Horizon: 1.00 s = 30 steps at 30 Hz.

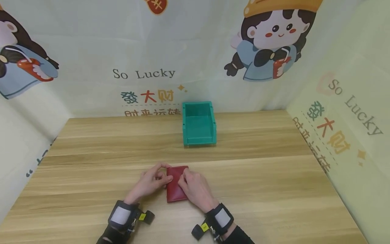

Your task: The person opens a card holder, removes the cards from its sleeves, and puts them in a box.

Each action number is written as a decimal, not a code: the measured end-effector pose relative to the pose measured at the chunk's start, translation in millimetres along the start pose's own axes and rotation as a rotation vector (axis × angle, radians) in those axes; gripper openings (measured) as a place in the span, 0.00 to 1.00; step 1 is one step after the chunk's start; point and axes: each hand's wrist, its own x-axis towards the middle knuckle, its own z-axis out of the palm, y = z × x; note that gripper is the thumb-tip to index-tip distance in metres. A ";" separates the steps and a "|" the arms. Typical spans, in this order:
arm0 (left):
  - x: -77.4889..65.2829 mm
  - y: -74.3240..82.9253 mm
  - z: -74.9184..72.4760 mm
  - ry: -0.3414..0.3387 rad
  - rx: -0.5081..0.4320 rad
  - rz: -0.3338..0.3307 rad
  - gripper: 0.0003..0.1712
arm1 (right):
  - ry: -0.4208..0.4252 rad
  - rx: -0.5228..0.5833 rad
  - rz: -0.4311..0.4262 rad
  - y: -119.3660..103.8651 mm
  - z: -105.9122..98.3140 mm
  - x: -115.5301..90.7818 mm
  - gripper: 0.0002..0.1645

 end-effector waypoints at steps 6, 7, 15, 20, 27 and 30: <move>2.2 -0.3 0.2 0.004 -0.002 -0.013 0.14 | 0.013 0.010 -0.006 1.4 0.2 1.3 0.13; 2.5 -0.6 0.4 0.003 -0.004 -0.018 0.14 | 0.022 0.015 -0.006 1.8 0.9 1.0 0.14; -1.6 -2.9 0.7 0.012 0.005 -0.018 0.15 | 0.101 0.062 -0.056 2.8 8.4 -3.9 0.21; -4.1 -1.0 0.2 0.010 -0.013 -0.021 0.16 | 0.130 0.120 -0.041 2.3 9.9 -6.8 0.17; -3.5 2.7 1.2 0.015 -0.033 -0.019 0.16 | 0.195 0.085 -0.035 0.9 7.2 -8.2 0.19; -3.0 2.9 0.7 0.017 -0.029 -0.015 0.15 | 0.207 0.025 -0.086 0.7 7.3 -7.3 0.24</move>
